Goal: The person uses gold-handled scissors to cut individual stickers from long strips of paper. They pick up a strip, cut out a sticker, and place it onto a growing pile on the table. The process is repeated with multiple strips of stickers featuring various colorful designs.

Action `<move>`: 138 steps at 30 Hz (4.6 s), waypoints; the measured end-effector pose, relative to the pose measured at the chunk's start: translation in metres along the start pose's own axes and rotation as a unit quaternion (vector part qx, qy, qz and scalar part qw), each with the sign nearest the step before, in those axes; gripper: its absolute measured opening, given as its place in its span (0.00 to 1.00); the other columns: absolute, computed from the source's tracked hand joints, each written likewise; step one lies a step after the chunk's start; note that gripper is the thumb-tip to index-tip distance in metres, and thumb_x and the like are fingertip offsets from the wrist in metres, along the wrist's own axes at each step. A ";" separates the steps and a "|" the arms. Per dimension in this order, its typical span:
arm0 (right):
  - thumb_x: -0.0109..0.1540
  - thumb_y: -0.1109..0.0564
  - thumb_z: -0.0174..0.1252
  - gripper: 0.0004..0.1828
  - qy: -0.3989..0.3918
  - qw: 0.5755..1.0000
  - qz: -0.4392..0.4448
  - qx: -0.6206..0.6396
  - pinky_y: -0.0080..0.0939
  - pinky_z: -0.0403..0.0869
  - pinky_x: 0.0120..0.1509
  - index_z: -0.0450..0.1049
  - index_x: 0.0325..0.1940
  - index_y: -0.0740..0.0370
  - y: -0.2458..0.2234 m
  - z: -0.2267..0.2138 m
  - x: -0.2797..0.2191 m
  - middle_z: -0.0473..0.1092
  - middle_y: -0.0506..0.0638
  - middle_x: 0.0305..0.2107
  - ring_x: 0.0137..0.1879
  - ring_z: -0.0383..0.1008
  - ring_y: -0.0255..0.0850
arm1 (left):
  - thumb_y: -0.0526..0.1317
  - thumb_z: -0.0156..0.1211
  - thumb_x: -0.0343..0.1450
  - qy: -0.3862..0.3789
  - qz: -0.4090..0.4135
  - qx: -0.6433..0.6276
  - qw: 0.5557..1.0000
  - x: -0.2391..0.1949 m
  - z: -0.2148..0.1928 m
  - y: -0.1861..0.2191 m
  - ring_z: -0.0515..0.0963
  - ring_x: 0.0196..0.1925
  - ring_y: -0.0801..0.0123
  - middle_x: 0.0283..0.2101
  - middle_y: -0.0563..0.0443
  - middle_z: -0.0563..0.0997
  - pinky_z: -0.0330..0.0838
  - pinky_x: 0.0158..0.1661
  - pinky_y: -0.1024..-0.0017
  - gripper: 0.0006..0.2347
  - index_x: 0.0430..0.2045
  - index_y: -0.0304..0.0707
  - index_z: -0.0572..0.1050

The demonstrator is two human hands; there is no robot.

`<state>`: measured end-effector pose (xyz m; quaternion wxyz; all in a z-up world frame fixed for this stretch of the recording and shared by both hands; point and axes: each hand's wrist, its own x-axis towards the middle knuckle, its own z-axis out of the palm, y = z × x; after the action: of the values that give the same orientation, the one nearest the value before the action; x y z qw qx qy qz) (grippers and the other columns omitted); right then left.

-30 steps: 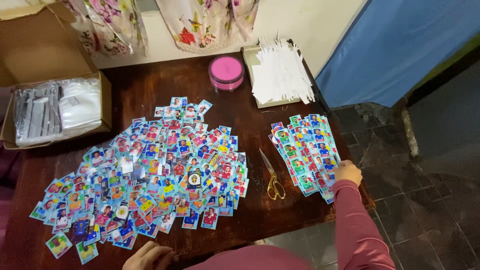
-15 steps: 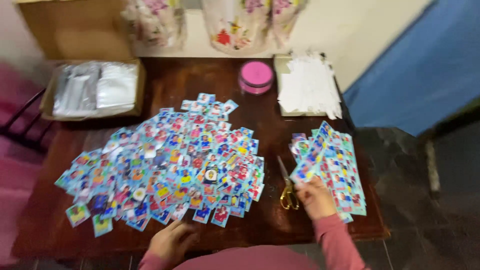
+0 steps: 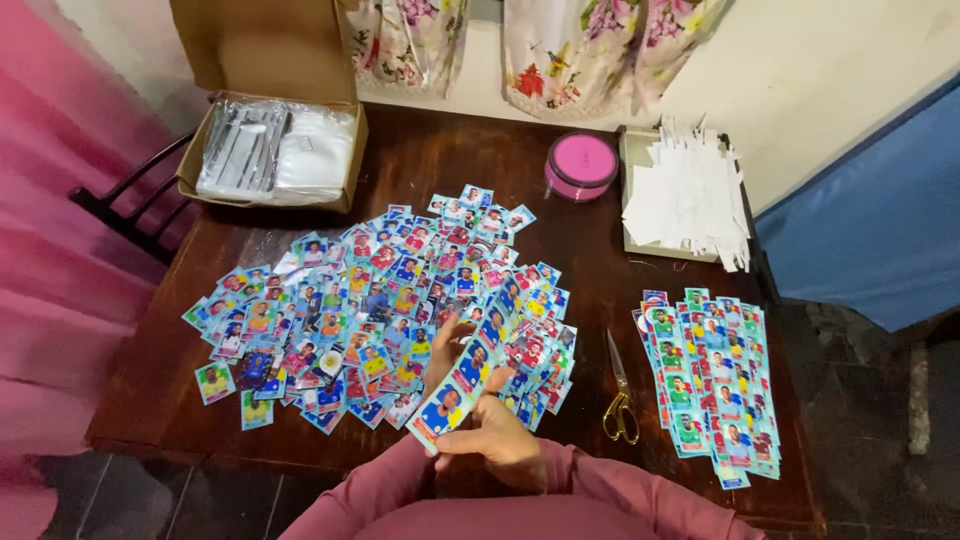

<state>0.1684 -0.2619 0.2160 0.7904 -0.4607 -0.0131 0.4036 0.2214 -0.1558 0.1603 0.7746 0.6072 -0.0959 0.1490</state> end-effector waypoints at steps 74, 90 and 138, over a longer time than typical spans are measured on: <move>0.64 0.49 0.61 0.15 -0.001 0.975 0.039 -0.221 0.37 0.78 0.40 0.71 0.40 0.63 -0.042 -0.266 -0.147 0.71 0.46 0.28 0.34 0.74 0.33 | 0.40 0.48 0.77 0.192 -0.281 -0.301 0.891 -0.067 0.142 -0.058 0.82 0.56 0.46 0.52 0.31 0.82 0.72 0.61 0.53 0.16 0.48 0.18 0.71; 0.66 0.50 0.58 0.15 0.054 0.966 0.024 -0.251 0.35 0.78 0.34 0.73 0.37 0.66 -0.050 -0.243 -0.149 0.72 0.48 0.23 0.28 0.74 0.33 | 0.38 0.48 0.76 0.178 -0.307 -0.316 0.880 -0.053 0.140 -0.037 0.80 0.59 0.48 0.55 0.31 0.79 0.71 0.63 0.52 0.17 0.50 0.17 0.72; 0.64 0.56 0.61 0.10 0.142 0.953 0.012 -0.267 0.33 0.74 0.26 0.75 0.34 0.66 -0.048 -0.239 -0.155 0.71 0.47 0.18 0.23 0.71 0.31 | 0.39 0.45 0.77 0.121 -0.345 -0.307 0.879 -0.042 0.143 -0.045 0.78 0.62 0.47 0.58 0.30 0.78 0.69 0.64 0.52 0.18 0.53 0.17 0.71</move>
<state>0.1882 -0.5462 0.1683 0.6275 -0.7076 -0.0027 0.3249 0.2017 -0.3089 0.1405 0.9300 0.3106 0.1731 -0.0927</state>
